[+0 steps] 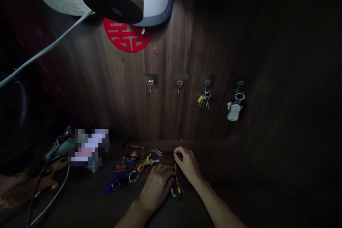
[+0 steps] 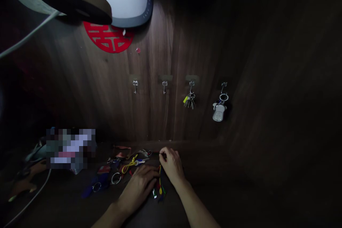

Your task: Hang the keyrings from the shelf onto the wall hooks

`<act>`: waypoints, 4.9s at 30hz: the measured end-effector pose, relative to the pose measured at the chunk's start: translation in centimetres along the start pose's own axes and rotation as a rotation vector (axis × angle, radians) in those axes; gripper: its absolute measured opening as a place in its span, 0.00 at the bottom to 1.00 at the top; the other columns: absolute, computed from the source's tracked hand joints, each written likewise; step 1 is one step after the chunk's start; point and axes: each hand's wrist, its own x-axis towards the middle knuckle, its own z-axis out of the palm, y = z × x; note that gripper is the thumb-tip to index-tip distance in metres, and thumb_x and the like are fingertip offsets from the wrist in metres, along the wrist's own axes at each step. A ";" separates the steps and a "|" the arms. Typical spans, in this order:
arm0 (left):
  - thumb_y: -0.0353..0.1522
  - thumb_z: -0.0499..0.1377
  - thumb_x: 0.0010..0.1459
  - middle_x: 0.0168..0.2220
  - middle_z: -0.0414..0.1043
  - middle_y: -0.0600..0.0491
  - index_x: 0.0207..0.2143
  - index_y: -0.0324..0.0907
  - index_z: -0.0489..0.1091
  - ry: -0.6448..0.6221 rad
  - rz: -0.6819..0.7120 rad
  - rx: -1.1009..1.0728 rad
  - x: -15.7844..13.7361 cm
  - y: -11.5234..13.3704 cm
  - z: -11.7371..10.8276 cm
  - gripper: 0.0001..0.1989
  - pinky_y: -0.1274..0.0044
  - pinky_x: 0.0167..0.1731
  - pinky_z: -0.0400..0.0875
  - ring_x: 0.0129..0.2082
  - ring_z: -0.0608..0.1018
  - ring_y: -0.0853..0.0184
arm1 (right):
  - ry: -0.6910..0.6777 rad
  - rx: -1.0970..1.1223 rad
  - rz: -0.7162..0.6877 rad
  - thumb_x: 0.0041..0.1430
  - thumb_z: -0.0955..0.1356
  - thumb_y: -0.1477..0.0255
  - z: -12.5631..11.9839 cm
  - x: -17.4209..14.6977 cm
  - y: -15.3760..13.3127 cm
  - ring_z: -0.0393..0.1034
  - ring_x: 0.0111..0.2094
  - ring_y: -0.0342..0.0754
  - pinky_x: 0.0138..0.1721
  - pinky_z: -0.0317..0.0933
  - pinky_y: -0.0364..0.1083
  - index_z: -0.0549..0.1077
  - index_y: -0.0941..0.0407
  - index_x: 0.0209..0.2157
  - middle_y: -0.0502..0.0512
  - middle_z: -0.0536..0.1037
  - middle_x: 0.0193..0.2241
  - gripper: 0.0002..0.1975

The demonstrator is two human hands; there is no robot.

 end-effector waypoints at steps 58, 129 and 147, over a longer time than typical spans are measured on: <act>0.54 0.49 0.52 0.23 0.69 0.57 0.30 0.43 0.68 0.438 -0.477 -0.605 1.5 -2.4 -0.3 0.24 0.79 0.27 0.67 0.26 0.72 0.66 | 0.578 0.455 -0.030 0.51 0.67 0.64 -9.4 12.3 -5.5 0.68 0.20 0.44 0.24 0.59 0.41 0.66 0.54 0.22 0.48 0.73 0.18 0.11; 0.31 0.50 0.57 0.39 0.73 0.49 0.41 0.44 0.66 0.634 -0.349 -0.160 0.5 -4.4 -1.4 0.10 0.64 0.47 0.65 0.43 0.74 0.59 | -0.106 -0.164 -0.081 0.56 0.64 0.78 0.9 -0.4 -0.3 0.67 0.38 0.52 0.39 0.57 0.49 0.71 0.54 0.29 0.54 0.75 0.33 0.06; 0.27 0.59 0.52 0.39 0.75 0.55 0.42 0.47 0.68 0.230 -0.182 0.004 0.6 -2.6 -0.8 0.13 0.59 0.56 0.55 0.44 0.74 0.62 | -0.157 0.433 -0.116 0.65 0.56 0.67 0.4 -1.2 -3.6 0.70 0.29 0.45 0.33 0.61 0.42 0.62 0.52 0.33 0.48 0.72 0.26 0.09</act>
